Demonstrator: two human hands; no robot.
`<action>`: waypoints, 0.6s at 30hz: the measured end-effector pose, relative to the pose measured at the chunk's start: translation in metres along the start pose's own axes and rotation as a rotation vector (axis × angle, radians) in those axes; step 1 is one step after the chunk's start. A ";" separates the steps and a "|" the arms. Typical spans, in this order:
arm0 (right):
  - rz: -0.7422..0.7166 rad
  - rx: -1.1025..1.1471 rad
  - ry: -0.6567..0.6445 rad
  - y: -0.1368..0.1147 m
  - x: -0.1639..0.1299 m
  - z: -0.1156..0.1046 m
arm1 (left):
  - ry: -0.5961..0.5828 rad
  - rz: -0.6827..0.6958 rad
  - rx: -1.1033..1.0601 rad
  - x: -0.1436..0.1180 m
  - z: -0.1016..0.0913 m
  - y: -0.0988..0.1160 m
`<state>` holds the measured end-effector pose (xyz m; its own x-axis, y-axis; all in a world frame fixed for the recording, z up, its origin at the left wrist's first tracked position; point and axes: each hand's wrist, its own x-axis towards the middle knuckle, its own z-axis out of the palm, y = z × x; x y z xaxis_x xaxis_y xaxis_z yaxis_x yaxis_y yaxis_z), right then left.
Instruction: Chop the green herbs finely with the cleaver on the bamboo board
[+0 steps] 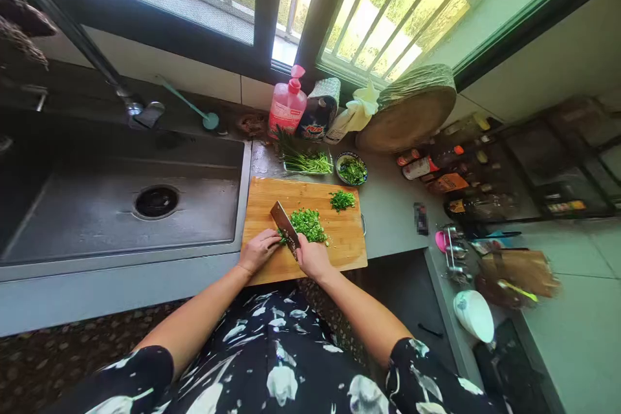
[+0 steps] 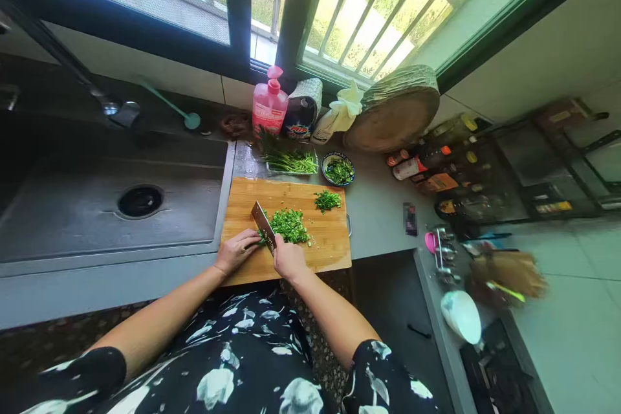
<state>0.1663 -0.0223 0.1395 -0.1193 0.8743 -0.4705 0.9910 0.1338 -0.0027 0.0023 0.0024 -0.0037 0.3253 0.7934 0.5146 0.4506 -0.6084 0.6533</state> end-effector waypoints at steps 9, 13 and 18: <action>0.027 0.065 0.058 -0.009 0.014 0.005 | 0.000 0.002 0.004 -0.002 0.003 -0.005; 0.014 0.083 -0.003 0.002 0.003 -0.004 | -0.004 -0.010 -0.006 -0.003 0.005 -0.007; 0.095 0.086 0.052 -0.015 0.012 0.023 | -0.015 -0.013 -0.030 -0.006 0.006 -0.009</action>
<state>0.1515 -0.0242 0.1130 -0.0253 0.9043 -0.4262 0.9993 0.0106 -0.0368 0.0011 0.0034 -0.0161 0.3324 0.8011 0.4978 0.4297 -0.5984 0.6762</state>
